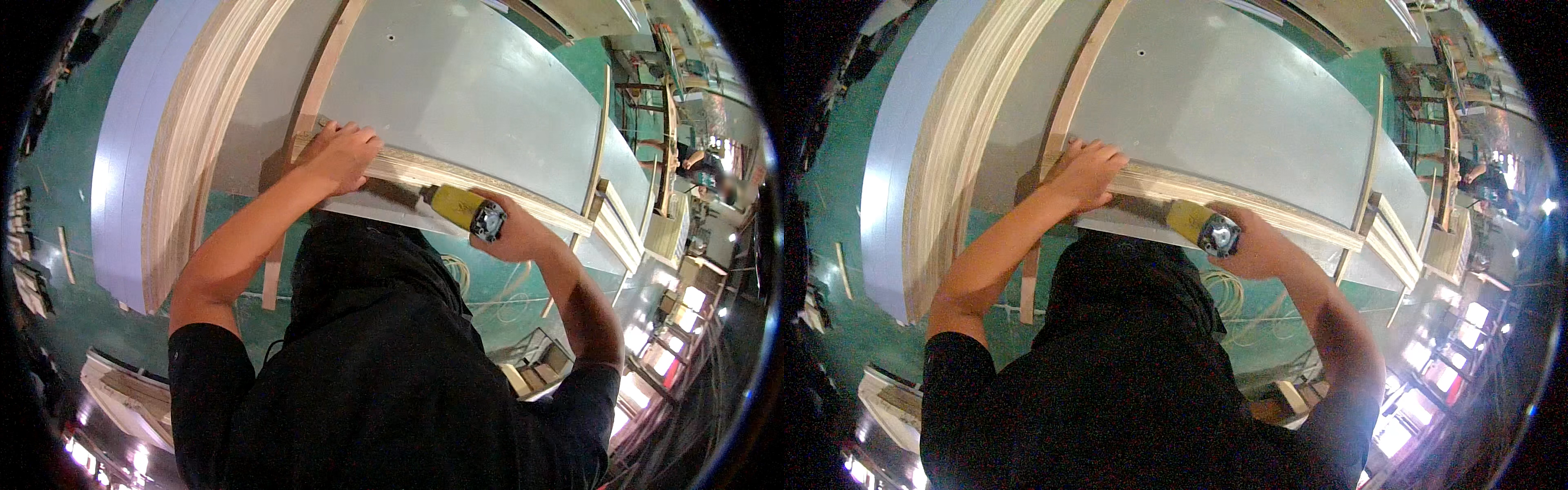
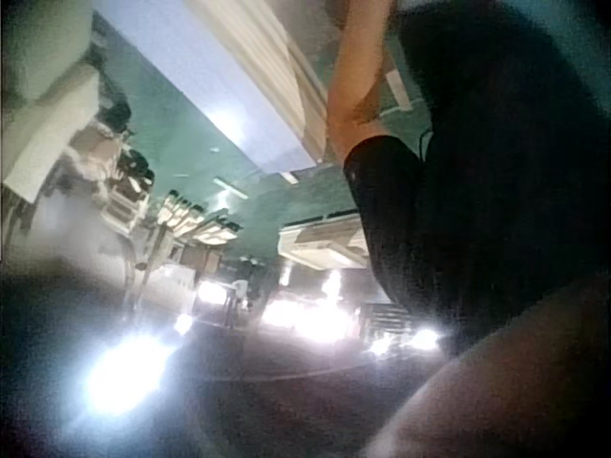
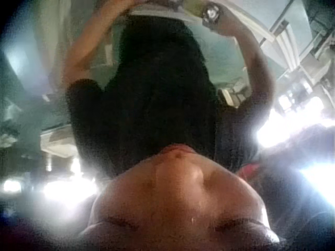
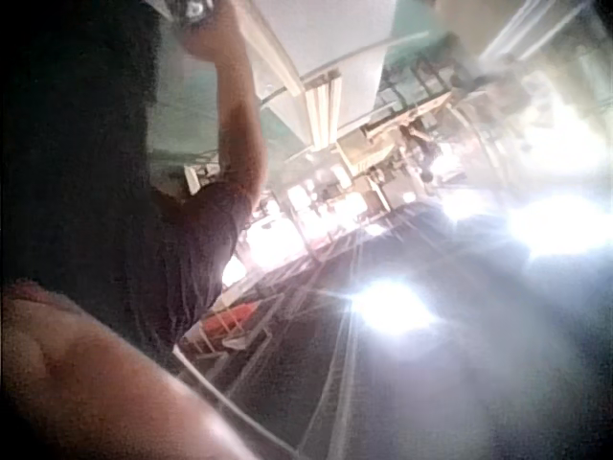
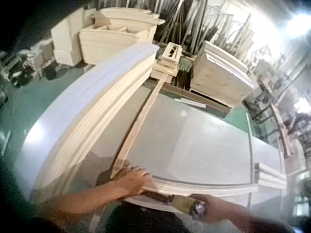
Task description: The person assembles a wooden frame on a large workbench using a pneumatic nail gun. They repeatedly pick up long, thin wooden strips, align them against a base structure, and secure them with nails. The process involves handling multiple strips and adjusting their positions to form a rectangular frame.
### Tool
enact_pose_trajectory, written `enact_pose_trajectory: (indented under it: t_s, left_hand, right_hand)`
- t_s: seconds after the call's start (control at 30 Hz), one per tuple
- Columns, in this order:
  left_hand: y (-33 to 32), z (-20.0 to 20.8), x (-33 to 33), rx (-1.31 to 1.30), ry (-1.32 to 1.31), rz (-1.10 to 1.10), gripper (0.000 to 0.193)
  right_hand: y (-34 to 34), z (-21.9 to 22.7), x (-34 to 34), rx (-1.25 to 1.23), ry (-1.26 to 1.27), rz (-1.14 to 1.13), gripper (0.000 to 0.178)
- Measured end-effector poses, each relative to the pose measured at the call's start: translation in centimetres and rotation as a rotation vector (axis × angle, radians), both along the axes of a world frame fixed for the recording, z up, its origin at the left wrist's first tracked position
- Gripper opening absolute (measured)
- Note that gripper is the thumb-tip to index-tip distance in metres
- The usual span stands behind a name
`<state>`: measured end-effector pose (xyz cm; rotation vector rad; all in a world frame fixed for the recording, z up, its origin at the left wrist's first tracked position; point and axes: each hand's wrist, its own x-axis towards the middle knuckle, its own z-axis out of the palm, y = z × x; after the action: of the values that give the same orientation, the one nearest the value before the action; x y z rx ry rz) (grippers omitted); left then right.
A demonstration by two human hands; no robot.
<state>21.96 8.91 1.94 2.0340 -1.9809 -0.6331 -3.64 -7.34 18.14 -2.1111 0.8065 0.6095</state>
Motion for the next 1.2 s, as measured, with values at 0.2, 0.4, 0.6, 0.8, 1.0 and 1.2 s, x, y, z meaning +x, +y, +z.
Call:
enact_pose_trajectory:
  t_s: [0.2, 0.4, 0.6, 0.8, 1.0, 1.2]
  left_hand:
    - [0.3, -0.8, 0.2, -0.061, -0.006, -0.01, 0.061]
    - [0.7, -1.0, 0.6, -0.126, -0.044, -0.005, 0.055]
    - [-0.2, -1.7, 0.8, 0.021, -0.004, 0.021, 0.046]
    - [-0.1, -2.0, 0.6, -0.055, -0.009, 0.005, 0.043]
    - [0.1, -2.0, 0.6, -0.072, -0.01, 0.012, 0.049]
    - [-0.5, -2.9, -0.2, 0.057, 0.046, 0.047, 0.052]
  right_hand:
    - [-0.2, -0.6, 8.2, 0.063, 0.006, 0.054, 0.045]
    - [0.3, -2.5, 10.7, 0.075, 0.083, 0.1, 0.037]
    - [-0.3, -3.7, 10.7, 0.067, -0.042, 0.202, 0.038]
    - [-0.7, -4.0, 10.8, 0.066, -0.077, 0.276, 0.03]
    - [-0.9, -3.6, 10.8, 0.061, -0.001, 0.346, 0.027]
    - [-4.9, -3.0, 2.4, 0.04, 0.133, 0.261, 0.053]
